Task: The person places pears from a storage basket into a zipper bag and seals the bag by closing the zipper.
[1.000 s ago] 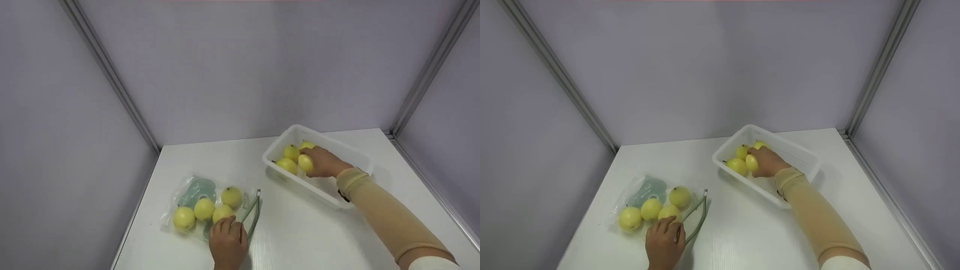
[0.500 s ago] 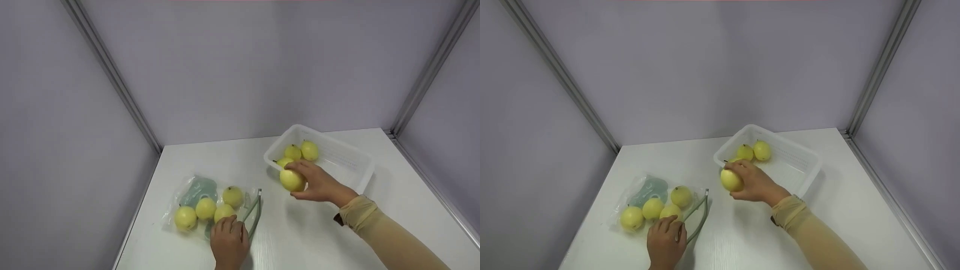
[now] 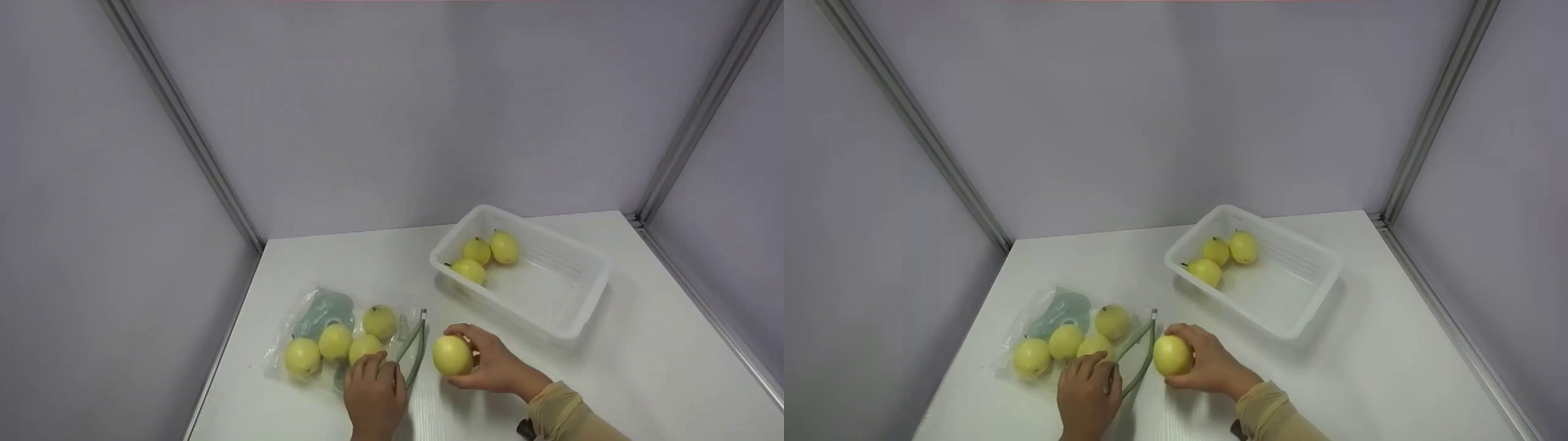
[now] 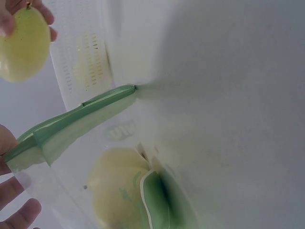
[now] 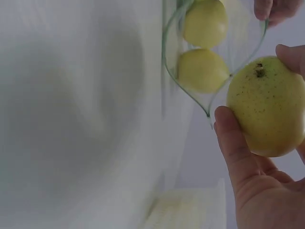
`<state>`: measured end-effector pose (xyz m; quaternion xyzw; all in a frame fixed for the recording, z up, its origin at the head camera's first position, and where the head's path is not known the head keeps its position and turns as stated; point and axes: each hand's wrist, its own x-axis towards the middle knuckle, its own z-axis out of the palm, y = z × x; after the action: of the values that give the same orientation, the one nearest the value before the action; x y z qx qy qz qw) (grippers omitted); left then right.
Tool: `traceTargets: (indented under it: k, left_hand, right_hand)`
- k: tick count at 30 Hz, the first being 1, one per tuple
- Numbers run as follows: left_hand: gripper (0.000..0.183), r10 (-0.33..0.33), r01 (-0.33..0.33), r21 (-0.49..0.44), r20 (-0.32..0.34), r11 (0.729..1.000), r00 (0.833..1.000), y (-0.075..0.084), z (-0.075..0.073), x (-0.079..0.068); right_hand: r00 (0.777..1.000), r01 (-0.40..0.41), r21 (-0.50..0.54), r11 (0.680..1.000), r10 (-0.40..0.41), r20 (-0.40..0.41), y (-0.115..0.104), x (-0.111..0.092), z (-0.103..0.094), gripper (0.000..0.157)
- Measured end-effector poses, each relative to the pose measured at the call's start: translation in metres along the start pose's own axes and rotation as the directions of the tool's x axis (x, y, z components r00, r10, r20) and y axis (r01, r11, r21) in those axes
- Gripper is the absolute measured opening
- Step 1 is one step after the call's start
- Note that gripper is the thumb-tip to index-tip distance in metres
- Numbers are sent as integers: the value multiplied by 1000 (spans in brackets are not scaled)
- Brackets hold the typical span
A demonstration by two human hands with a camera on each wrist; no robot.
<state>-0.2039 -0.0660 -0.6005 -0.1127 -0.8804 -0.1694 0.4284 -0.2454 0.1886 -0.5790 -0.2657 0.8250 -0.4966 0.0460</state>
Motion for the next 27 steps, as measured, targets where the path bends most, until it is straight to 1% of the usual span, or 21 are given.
traceTargets:
  k: [3, 6, 10, 15, 19, 22, 25, 27]
  left_hand:
    - [8, 21, -21, 3, -27, 1000, 999, -2, 1, 2]
    - [10, 38, -38, 0, -42, 999, 998, -2, 1, 7]
    - [9, 42, -42, -4, -48, 999, 998, -2, -1, 11]
    - [8, 52, -51, 5, -59, 999, 997, -2, -4, 11]
    - [10, 67, -67, 12, -55, 998, 996, -1, -4, 11]
    - [10, 71, -70, 14, -55, 997, 996, -1, -4, 10]
    - [10, 70, -69, 11, -60, 998, 996, -1, -5, 10]
    - [9, 71, -71, 8, -61, 997, 996, 0, -5, 10]
  right_hand:
    - [997, -68, 82, 994, 66, 27, 2, -1, 23, 75]
    - [993, -120, 121, 985, 118, 26, 2, 2, 39, 75]
    - [984, -176, 133, 975, 175, 18, 2, 7, 59, 76]
    - [972, -234, 139, 962, 234, 19, 2, 11, 84, 76]
    - [967, -249, 150, 957, 254, -15, -3, 16, 98, 75]
    - [967, -239, 161, 958, 250, -54, -7, 23, 105, 73]
    - [960, -250, 173, 953, 267, -82, -9, 31, 111, 71]
    - [957, -251, 143, 957, 268, -114, -10, 38, 115, 70]
